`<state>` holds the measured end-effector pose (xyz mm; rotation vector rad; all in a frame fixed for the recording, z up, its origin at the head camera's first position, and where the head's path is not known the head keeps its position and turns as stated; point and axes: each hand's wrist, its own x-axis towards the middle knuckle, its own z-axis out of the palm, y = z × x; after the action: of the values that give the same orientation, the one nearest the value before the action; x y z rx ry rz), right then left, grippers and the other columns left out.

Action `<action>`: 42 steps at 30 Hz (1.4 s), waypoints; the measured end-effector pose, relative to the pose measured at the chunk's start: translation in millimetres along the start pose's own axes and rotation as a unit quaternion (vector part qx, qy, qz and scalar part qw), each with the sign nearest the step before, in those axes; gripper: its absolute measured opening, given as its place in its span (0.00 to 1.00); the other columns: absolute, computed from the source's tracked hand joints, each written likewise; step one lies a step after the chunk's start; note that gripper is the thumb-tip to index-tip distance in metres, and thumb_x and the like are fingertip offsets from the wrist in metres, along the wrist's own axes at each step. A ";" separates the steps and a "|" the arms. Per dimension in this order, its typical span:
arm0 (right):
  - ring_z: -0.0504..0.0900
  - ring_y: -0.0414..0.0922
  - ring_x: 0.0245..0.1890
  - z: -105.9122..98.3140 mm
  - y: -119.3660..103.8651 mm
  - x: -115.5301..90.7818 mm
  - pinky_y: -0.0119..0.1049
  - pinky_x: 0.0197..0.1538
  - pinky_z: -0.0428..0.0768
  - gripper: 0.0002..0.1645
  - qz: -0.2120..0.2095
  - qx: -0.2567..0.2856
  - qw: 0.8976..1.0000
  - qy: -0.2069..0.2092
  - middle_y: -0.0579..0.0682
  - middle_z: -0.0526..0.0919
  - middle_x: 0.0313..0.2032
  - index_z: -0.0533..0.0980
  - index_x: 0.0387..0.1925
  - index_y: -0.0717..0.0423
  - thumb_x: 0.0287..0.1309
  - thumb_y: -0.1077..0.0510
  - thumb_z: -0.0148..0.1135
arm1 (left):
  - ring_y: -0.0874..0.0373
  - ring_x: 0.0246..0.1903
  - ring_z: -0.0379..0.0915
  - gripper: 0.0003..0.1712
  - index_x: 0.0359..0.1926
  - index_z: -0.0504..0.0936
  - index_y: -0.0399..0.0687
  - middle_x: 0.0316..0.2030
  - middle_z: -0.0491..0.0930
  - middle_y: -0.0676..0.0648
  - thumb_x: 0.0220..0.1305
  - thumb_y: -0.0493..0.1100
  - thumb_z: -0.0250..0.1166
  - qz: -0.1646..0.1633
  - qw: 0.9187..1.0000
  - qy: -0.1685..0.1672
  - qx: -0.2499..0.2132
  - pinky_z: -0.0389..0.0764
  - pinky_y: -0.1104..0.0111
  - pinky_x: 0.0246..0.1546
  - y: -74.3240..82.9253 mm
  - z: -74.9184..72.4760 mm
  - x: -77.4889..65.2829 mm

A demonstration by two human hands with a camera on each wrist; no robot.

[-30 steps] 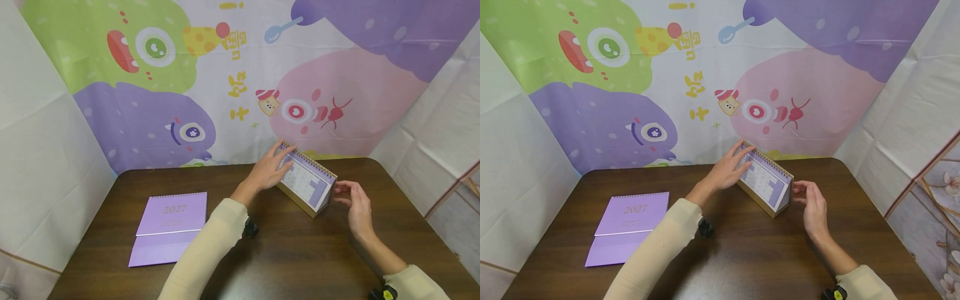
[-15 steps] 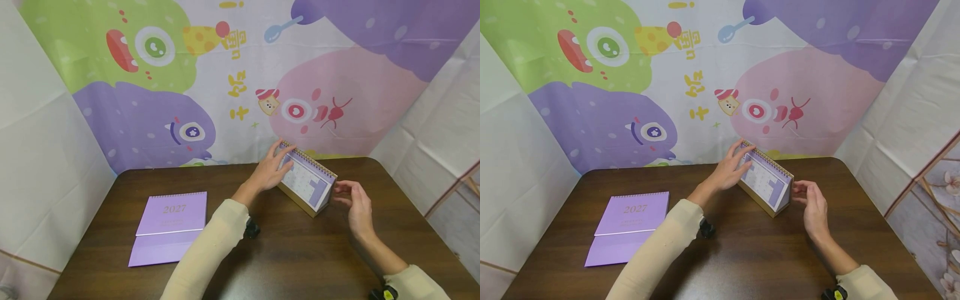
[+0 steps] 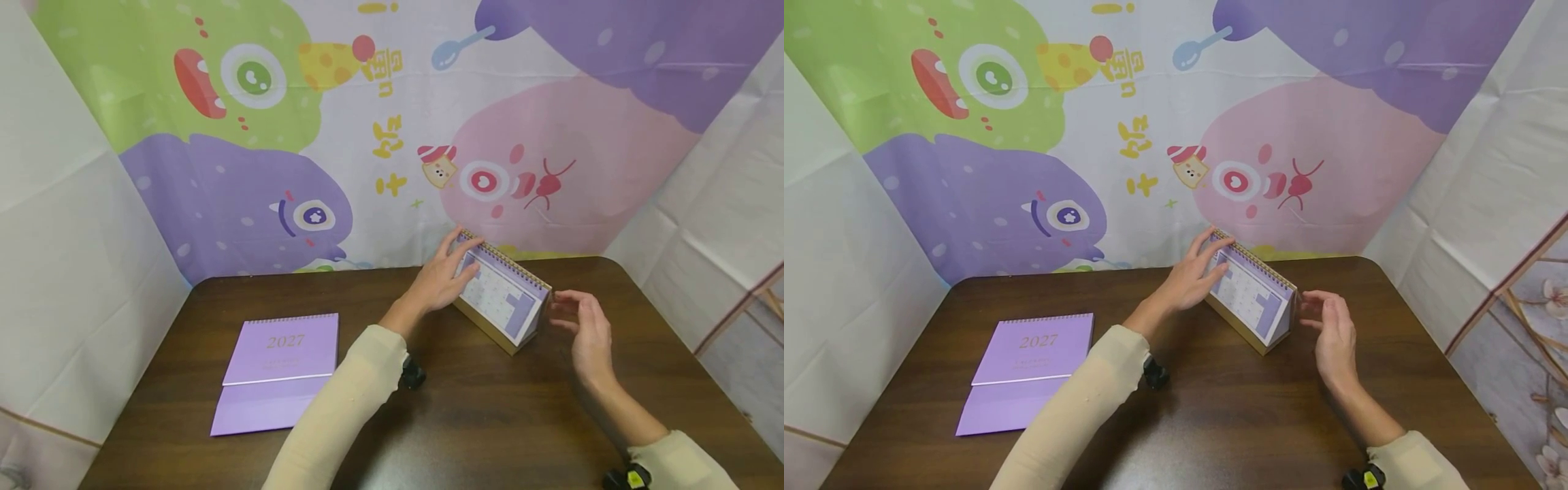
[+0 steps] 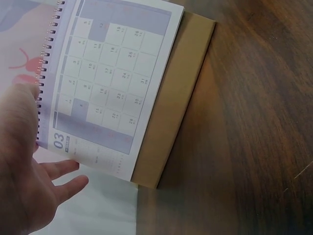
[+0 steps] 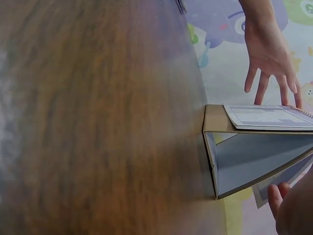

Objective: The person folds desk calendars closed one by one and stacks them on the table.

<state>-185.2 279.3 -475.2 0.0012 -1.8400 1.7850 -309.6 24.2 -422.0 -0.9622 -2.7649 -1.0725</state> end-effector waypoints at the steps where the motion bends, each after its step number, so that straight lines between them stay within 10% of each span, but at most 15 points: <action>1: 0.89 0.35 0.47 0.0 -0.8 0.4 0.23 0.46 0.89 0.24 0.001 -0.003 1.000 0.001 0.39 0.89 0.47 0.83 0.54 0.63 0.92 0.54 0.42 | 0.30 0.77 0.76 0.33 0.89 0.62 0.69 0.94 0.40 0.45 0.90 0.58 0.52 0.000 1.000 0.001 0.001 0.77 0.33 0.76 -0.1 0.1 0.2; 18: 0.87 0.25 0.45 4.3 -8.4 34.2 0.14 0.47 0.83 0.20 0.057 -0.068 0.995 0.052 0.28 0.84 0.46 0.81 0.60 0.66 0.69 0.75 0.68 | 0.30 0.71 0.81 0.34 0.89 0.60 0.70 0.94 0.40 0.46 0.90 0.58 0.51 -0.009 1.000 -0.002 -0.004 0.80 0.32 0.72 0.5 -1.7 -1.6; 23: 0.81 0.33 0.58 3.4 -24.7 48.5 0.17 0.55 0.85 0.46 0.221 0.067 0.972 0.048 0.49 0.68 0.78 0.61 0.86 0.42 0.76 0.71 0.63 | 0.29 0.76 0.77 0.34 0.89 0.60 0.71 0.94 0.40 0.47 0.90 0.59 0.52 -0.014 1.000 -0.004 -0.012 0.77 0.31 0.74 1.0 -1.0 -1.5; 27: 0.82 0.36 0.65 -0.8 -37.0 56.7 0.28 0.72 0.81 0.58 0.268 0.214 0.939 0.003 0.56 0.37 0.93 0.33 0.93 0.30 0.83 0.70 0.52 | 0.30 0.76 0.77 0.34 0.89 0.61 0.71 0.94 0.40 0.47 0.90 0.59 0.52 -0.016 1.000 -0.004 -0.009 0.78 0.32 0.74 1.4 -0.7 -1.7; 33: 0.93 0.43 0.56 -9.7 -42.1 60.9 0.39 0.69 0.86 0.60 0.252 0.376 0.891 -0.026 0.53 0.71 0.77 0.25 0.91 0.25 0.86 0.69 0.48 | 0.30 0.76 0.77 0.34 0.89 0.60 0.72 0.94 0.39 0.48 0.89 0.60 0.51 -0.018 1.000 -0.007 0.000 0.79 0.33 0.74 1.8 0.2 -3.1; 42: 0.91 0.40 0.42 3.3 -57.3 61.7 0.31 0.47 0.93 0.66 0.219 0.326 0.920 0.012 0.53 0.82 0.66 0.38 0.94 0.35 0.74 0.77 0.62 | 0.33 0.87 0.60 0.37 0.91 0.55 0.72 0.95 0.38 0.49 0.89 0.60 0.51 -0.015 0.999 -0.002 -0.043 0.67 0.27 0.81 -0.2 -0.2 -5.0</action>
<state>-216.4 293.4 -398.2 -0.1908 -1.2013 2.6239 -305.8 21.3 -423.1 -0.9347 -2.7655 -1.2035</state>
